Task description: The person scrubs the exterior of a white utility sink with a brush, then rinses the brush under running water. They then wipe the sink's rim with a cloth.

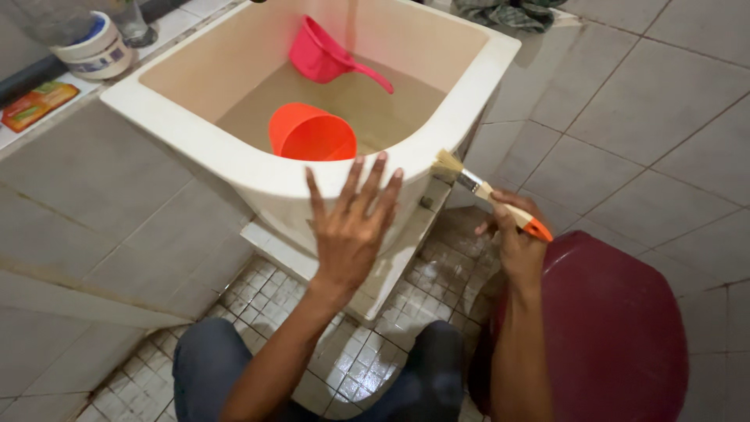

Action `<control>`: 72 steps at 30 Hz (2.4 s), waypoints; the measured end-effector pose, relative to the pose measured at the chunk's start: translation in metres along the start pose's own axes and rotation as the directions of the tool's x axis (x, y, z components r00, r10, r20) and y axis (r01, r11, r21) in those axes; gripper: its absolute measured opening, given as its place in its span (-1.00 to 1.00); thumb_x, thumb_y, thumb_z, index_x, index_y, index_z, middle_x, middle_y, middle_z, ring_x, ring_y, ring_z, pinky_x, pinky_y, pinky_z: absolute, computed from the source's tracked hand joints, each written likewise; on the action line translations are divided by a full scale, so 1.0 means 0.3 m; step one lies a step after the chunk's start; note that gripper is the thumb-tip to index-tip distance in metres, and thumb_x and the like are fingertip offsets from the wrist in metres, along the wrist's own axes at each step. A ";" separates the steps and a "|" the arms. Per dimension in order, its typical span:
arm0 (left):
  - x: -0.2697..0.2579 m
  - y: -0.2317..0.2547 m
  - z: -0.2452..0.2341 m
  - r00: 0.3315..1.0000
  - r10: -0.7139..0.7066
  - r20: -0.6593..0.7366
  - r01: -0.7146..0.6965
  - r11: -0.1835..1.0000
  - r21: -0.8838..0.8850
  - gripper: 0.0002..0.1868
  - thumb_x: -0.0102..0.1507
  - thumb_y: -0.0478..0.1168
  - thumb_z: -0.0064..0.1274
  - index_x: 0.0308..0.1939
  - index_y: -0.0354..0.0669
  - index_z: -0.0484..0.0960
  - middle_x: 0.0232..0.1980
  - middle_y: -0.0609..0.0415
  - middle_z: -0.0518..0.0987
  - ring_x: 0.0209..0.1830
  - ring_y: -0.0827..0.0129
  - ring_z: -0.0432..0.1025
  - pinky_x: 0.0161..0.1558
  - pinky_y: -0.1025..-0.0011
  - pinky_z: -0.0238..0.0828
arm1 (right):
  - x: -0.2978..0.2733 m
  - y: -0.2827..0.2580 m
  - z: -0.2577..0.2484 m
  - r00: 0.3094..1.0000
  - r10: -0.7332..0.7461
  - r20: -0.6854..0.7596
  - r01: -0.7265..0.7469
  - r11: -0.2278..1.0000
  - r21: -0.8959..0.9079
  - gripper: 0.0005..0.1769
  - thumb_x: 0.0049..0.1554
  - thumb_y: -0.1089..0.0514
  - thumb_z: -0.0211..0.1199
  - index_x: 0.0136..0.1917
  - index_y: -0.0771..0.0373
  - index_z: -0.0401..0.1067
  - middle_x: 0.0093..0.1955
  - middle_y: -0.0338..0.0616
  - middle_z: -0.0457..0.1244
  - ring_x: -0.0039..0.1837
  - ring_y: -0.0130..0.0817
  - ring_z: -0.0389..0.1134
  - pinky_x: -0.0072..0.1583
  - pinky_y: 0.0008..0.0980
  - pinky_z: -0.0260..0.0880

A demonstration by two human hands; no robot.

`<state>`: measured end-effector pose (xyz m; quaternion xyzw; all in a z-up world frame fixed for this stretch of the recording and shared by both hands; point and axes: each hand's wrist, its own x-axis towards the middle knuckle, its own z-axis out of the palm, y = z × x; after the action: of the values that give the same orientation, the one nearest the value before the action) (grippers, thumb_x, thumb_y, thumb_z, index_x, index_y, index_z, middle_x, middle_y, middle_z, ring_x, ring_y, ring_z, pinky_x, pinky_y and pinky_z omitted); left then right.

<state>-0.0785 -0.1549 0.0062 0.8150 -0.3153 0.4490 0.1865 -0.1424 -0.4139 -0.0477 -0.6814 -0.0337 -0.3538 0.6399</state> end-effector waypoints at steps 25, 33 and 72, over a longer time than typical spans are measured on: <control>0.125 0.074 0.167 0.993 0.104 -0.061 -0.100 0.994 0.052 -0.70 0.36 -0.19 0.19 0.14 -0.20 0.71 0.12 -0.11 0.64 0.17 0.02 0.51 0.50 -0.18 0.12 | 0.359 0.148 -0.125 0.987 0.155 -0.036 -0.151 0.985 0.083 -0.66 0.33 0.08 0.25 0.27 0.34 0.43 -0.09 -0.08 0.33 -0.23 -0.39 0.39 -0.20 -0.45 0.33; 0.117 0.067 0.182 0.991 0.100 -0.091 -0.091 0.992 0.090 -0.67 0.36 -0.10 0.21 0.16 -0.11 0.70 0.13 -0.03 0.66 0.17 0.09 0.52 0.36 0.09 0.32 | 0.451 0.200 -0.166 0.983 0.181 -0.029 -0.176 0.976 0.124 -0.63 0.32 0.08 0.28 0.29 0.34 0.42 -0.03 -0.09 0.33 -0.25 -0.41 0.38 -0.23 -0.48 0.32; 0.109 0.058 0.203 0.982 0.131 -0.137 -0.109 0.982 0.157 -0.69 0.38 -0.08 0.21 0.18 -0.04 0.71 0.13 0.01 0.68 0.17 0.15 0.56 0.34 0.24 0.35 | 0.564 0.193 -0.161 0.996 0.072 -0.048 -0.074 0.997 -0.038 -0.69 0.33 0.18 0.23 0.30 0.33 0.49 -0.17 -0.25 0.30 -0.31 -0.49 0.36 -0.27 -0.56 0.26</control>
<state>-0.0399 -0.2149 0.0022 0.7709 -0.3149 0.5404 0.1206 -0.0083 -0.5365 -0.0113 -0.6864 0.0129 -0.3465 0.6392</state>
